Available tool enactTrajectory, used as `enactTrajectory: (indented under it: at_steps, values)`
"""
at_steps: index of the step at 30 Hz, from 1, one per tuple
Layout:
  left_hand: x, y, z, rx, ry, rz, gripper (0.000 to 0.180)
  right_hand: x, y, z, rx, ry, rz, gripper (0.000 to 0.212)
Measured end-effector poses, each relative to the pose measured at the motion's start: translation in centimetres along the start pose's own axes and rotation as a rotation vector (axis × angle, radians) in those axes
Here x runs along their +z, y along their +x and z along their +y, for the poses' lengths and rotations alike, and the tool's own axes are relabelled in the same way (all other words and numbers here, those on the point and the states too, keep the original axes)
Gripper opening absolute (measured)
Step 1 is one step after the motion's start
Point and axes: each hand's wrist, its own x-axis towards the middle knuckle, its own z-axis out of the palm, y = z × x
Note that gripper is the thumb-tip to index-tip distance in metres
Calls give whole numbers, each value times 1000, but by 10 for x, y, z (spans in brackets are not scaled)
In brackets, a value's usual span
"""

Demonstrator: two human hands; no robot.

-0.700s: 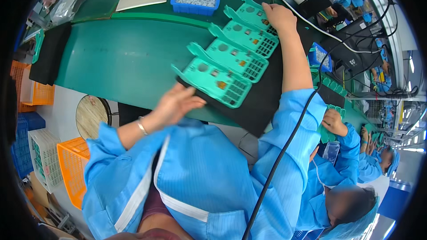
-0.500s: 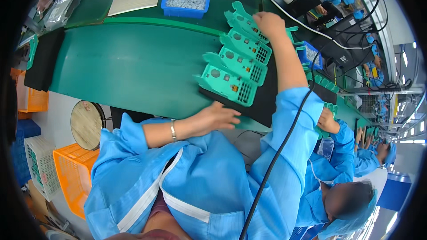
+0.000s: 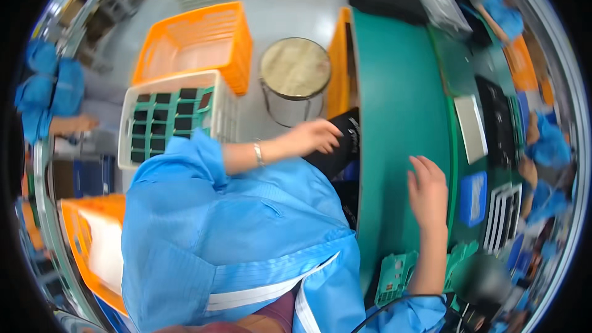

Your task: Manually inserting small transparent components into green plastic housings on an industrial assembly line.

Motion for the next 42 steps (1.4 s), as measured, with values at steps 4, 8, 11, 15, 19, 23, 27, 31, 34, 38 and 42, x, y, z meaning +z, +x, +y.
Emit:
enactTrajectory:
  at_steps: [4,8,11,15,19,23,27,31,34,38,42]
  values:
    - [-138,-87,-25,-45,170,683,26,71,82,-21,-166,72,-53,39]
    - [-234,-159,-100,-236,449,939,30,133,111,-37,12,-41,-66,67]
    - [-256,-185,-131,-310,680,1029,36,144,117,-69,107,-328,-88,76]
    - [-278,-187,-151,-349,813,1129,43,161,117,-76,132,-430,29,70]
    - [-300,-173,-164,-368,769,1199,36,169,113,-63,105,-378,85,68]
    - [-342,-151,-201,-461,648,1222,33,170,117,-62,64,-307,95,70]
    - [-371,-138,-212,-444,627,1162,36,169,125,-64,65,-296,76,71]
    - [-387,-138,-225,-439,610,1161,38,167,149,-66,110,-310,31,72]
    - [-400,-133,-229,-585,440,1176,42,167,170,-55,73,-279,17,72]
    - [-390,-131,-216,-645,413,1083,47,172,217,-44,56,-162,76,69]
    - [-351,-146,-190,-652,351,1001,42,176,241,-39,47,-212,66,68]
